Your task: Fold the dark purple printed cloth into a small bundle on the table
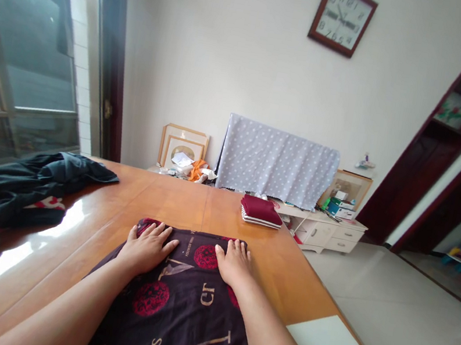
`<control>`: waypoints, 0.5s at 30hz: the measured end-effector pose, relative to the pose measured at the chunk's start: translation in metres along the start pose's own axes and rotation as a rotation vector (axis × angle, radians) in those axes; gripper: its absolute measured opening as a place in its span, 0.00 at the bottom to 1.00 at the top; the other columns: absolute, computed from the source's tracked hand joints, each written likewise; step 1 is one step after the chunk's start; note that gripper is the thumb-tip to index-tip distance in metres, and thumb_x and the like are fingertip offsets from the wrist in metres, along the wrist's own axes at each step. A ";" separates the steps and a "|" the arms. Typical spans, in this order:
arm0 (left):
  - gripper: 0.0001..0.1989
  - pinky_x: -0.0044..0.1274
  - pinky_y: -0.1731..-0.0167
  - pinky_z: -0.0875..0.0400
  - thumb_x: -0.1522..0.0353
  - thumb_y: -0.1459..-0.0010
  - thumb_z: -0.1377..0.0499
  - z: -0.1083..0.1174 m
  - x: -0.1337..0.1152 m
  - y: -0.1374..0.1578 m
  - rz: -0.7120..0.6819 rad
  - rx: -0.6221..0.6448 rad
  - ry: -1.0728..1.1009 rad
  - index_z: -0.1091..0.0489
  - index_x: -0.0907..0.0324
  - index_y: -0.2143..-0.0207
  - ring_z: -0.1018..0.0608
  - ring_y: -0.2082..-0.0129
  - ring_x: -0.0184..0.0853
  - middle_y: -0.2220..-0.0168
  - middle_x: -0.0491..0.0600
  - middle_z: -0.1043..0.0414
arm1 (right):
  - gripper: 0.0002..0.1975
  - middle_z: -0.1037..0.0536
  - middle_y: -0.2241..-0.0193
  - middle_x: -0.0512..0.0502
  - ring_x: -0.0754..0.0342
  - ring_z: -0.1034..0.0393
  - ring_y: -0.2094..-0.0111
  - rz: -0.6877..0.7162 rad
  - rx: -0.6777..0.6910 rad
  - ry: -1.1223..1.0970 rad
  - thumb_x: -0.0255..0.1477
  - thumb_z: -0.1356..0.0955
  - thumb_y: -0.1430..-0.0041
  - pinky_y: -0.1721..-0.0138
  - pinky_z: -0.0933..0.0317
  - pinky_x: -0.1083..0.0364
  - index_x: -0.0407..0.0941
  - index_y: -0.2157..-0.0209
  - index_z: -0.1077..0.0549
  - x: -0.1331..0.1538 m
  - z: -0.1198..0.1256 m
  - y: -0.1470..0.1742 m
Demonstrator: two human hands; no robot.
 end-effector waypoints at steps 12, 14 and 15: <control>0.35 0.60 0.38 0.68 0.42 0.37 0.60 0.005 0.018 -0.002 0.064 0.038 0.032 0.39 0.46 0.35 0.46 0.30 0.52 0.29 0.52 0.47 | 0.43 0.60 0.27 0.39 0.42 0.70 0.27 -0.058 0.083 0.009 0.57 0.52 0.35 0.32 0.73 0.37 0.45 0.28 0.54 -0.016 -0.017 0.000; 0.36 0.61 0.38 0.71 0.41 0.37 0.59 0.005 0.021 -0.002 0.074 0.007 0.021 0.38 0.46 0.36 0.46 0.30 0.53 0.30 0.53 0.46 | 0.44 0.61 0.27 0.40 0.42 0.71 0.27 -0.059 0.093 0.015 0.57 0.53 0.35 0.32 0.74 0.37 0.45 0.28 0.55 -0.017 -0.018 -0.001; 0.36 0.61 0.38 0.72 0.41 0.37 0.59 0.005 0.021 -0.002 0.079 -0.004 0.022 0.38 0.47 0.36 0.46 0.30 0.53 0.30 0.53 0.46 | 0.44 0.62 0.27 0.41 0.42 0.71 0.27 -0.061 0.099 0.020 0.58 0.53 0.35 0.32 0.75 0.37 0.46 0.28 0.55 -0.018 -0.019 -0.001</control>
Point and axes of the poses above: each hand's wrist, its own y-axis away from the middle knuckle, its own z-axis out of the back of the hand, x = y × z, the point moved 10 cm from there along -y, towards the middle knuckle
